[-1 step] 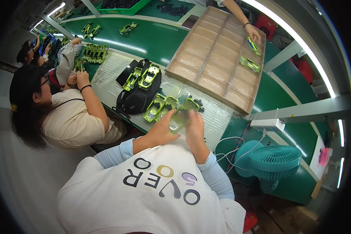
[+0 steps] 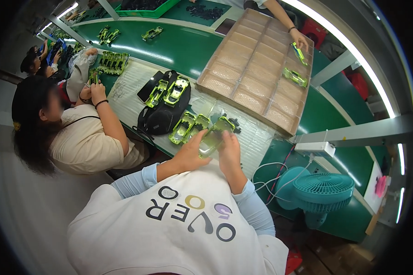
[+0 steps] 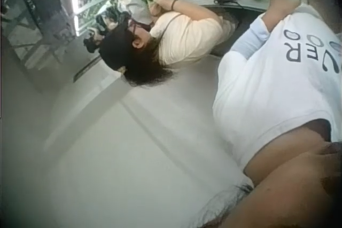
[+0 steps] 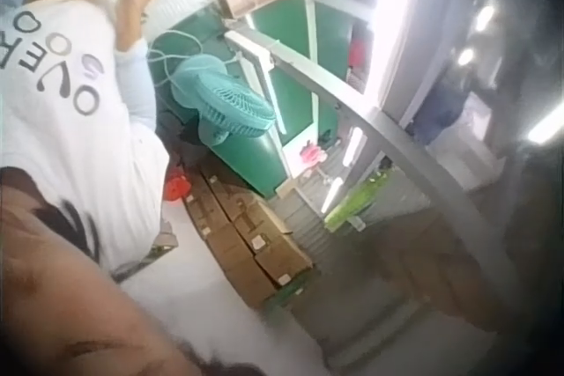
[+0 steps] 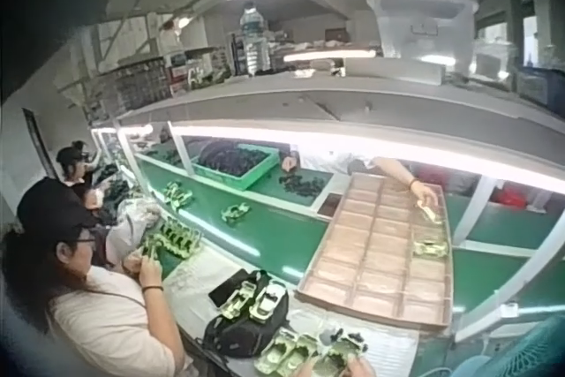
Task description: The person assembles toy cars by fitting small black components into car shells by hand and placing the assembled shells on the table.
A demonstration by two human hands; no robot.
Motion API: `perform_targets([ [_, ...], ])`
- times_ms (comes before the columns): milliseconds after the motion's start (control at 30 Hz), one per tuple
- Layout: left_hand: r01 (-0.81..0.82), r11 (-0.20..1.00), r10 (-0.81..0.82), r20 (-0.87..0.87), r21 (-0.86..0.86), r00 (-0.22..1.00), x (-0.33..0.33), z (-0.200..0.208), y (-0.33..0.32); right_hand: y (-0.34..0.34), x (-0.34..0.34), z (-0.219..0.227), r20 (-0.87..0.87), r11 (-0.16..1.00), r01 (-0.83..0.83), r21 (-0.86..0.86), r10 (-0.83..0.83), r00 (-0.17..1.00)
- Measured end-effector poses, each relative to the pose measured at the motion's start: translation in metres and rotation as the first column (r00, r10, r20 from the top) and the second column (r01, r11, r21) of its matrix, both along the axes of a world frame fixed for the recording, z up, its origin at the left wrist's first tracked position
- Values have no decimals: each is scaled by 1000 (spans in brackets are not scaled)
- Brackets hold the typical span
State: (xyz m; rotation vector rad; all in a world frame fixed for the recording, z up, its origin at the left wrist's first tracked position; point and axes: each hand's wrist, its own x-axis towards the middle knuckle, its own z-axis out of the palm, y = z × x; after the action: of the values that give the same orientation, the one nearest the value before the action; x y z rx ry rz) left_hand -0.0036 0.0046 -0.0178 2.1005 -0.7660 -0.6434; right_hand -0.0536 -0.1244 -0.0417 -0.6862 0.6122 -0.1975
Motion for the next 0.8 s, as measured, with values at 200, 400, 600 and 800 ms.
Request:
perform_targets([
  [200,-117,986,105,-97,-122,990,17,-10,2,-3,2,-6,-26,991,-134,-16,133,991],
  [400,-30,999,33,64,-45,997,18,6,0,-24,15,-6,-55,960,-54,-274,41,998],
  [600,62,998,-59,114,-21,992,13,11,0,-31,21,-3,-78,803,-21,-596,-32,996],
  [800,114,993,-119,138,39,983,8,21,3,-26,16,4,-88,558,-7,-830,-118,989],
])
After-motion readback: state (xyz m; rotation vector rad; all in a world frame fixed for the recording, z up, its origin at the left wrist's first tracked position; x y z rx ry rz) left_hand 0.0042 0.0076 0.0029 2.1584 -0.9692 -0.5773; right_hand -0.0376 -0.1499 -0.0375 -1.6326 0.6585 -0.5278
